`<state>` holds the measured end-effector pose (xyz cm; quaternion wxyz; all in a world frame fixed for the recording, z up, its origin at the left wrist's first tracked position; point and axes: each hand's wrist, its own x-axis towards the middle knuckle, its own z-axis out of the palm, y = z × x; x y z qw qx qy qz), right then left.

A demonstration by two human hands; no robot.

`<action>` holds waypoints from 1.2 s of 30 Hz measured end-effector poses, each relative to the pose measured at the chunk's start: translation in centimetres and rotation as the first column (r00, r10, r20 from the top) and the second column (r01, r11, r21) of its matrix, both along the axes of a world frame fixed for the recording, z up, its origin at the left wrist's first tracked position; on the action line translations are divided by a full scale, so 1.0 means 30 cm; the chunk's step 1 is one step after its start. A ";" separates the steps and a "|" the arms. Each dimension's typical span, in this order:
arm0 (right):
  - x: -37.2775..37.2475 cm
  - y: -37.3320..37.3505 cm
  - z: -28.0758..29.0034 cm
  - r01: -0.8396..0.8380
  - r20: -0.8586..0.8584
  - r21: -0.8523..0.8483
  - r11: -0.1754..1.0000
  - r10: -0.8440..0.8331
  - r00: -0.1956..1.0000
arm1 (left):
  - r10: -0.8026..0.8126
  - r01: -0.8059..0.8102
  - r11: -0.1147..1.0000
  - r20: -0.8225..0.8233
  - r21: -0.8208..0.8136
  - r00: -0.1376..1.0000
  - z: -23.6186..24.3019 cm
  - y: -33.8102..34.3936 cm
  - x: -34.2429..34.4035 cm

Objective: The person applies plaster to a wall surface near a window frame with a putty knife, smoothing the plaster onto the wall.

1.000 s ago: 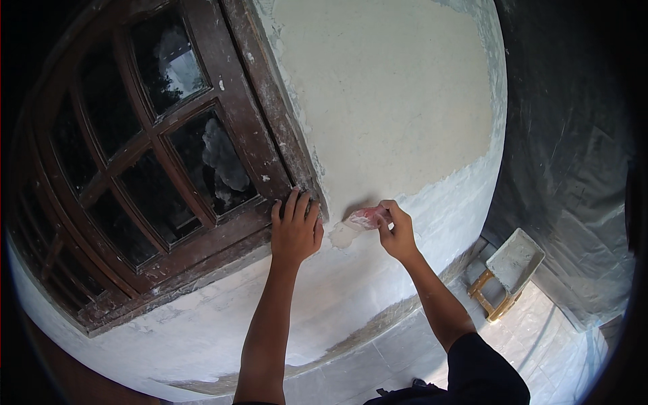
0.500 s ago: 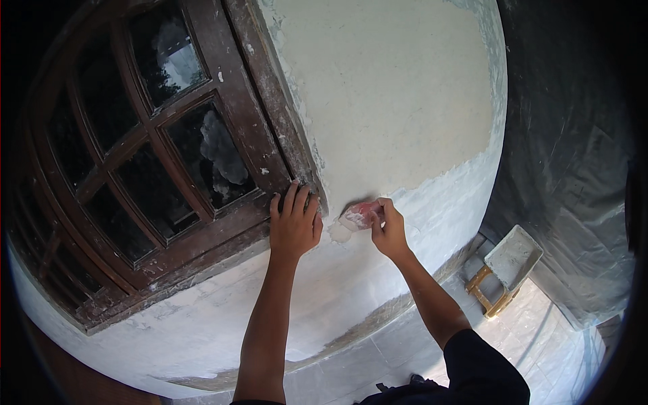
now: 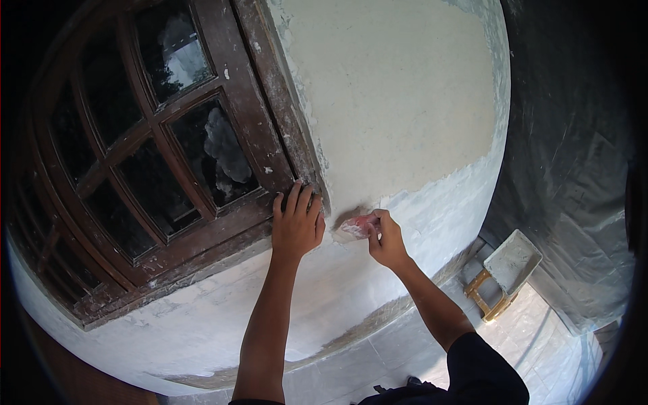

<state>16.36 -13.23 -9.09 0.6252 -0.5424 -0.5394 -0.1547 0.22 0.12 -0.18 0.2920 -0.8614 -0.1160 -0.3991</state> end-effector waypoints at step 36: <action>0.117 -0.080 0.150 0.013 0.224 -0.032 0.999 -0.005 0.975 | 0.004 -0.004 1.000 0.000 0.010 1.000 -0.003 -0.003 0.003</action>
